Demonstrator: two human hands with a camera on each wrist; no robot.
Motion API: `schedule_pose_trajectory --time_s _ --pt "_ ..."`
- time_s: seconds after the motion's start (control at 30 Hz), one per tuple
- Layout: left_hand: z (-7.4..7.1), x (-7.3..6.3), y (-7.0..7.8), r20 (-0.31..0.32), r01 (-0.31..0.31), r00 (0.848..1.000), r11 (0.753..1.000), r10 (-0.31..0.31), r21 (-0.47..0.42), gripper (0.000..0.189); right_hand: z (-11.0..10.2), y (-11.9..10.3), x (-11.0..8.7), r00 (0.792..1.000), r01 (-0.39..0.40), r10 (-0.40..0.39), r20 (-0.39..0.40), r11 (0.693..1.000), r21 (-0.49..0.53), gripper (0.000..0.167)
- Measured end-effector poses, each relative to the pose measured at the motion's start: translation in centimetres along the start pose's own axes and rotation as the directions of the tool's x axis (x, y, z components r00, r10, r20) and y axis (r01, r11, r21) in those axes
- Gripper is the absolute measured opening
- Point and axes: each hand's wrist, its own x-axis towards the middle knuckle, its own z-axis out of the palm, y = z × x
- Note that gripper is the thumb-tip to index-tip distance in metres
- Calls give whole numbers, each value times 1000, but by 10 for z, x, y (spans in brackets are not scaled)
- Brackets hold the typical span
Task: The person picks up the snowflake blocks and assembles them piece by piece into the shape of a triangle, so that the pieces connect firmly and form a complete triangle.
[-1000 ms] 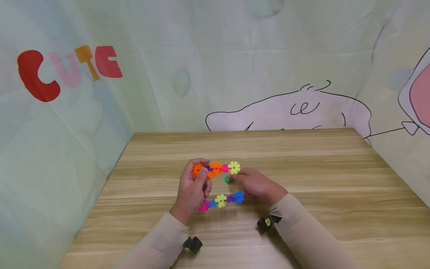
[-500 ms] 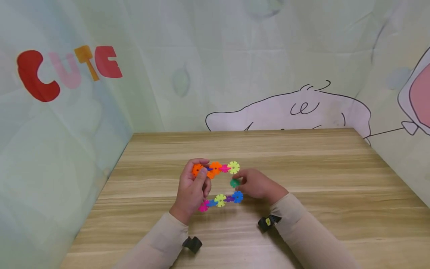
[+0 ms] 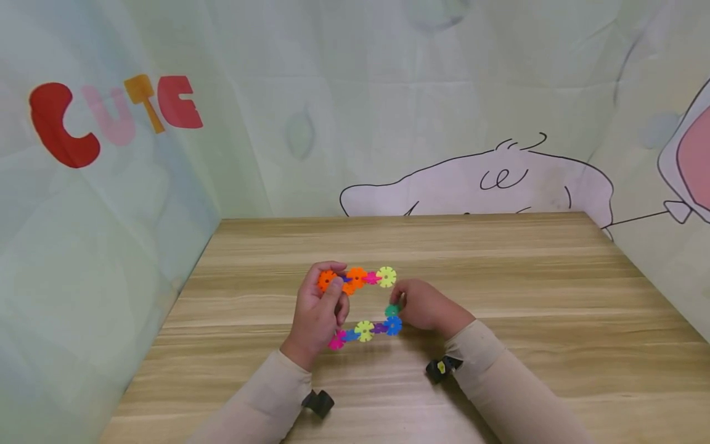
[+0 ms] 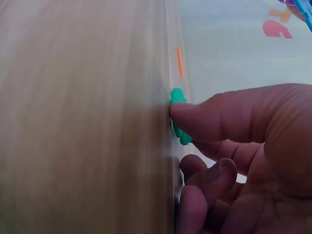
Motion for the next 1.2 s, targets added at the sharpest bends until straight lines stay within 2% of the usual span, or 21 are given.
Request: schedule_pose_trajectory --time_s 0.13,0.2,0.3,0.4,0.5,0.57,0.7,0.83,0.93,1.0,1.13,1.2 --pt "0 0 -1 -2 4 1000 1000 -4 2 27 -1 2 1 1000 11 -11 7 1000 5 20" --pt "0 0 -1 -5 3 1000 1000 -3 -3 26 -3 4 0 999 28 -29 23 998 52 20" --pt "0 0 -1 -13 5 1000 1000 -5 -6 24 -6 7 0 998 32 -41 52 987 157 17" --pt "0 0 -1 -20 9 1000 1000 -9 -6 23 -13 9 0 998 14 -33 60 955 295 17" --pt "0 -1 0 -24 14 1000 1000 -14 -5 23 -22 10 -1 999 18 -33 24 896 443 29" --pt "-1 -1 0 -31 17 999 1000 -17 0 23 -27 10 -2 999 52 -52 -13 856 514 33" --pt "-1 -1 -1 -44 22 999 1000 -21 6 24 -35 7 -5 993 116 -95 -68 771 627 30" --pt "-1 0 -2 -48 15 999 1000 -14 11 26 -39 4 -10 987 147 -144 -69 651 745 26" --pt "-1 0 -2 -49 12 999 1000 -12 15 27 -42 4 -12 981 151 -186 -56 544 825 24" --pt "0 0 -1 -51 14 999 1000 -13 19 26 -43 4 -13 975 150 -216 -48 490 859 26" --pt "0 0 -1 -56 11 998 1000 -10 24 25 -44 6 -14 965 149 -261 -37 424 893 30" --pt "0 0 -1 -58 9 998 1000 -8 25 25 -44 5 -14 962 148 -271 -36 403 903 30"
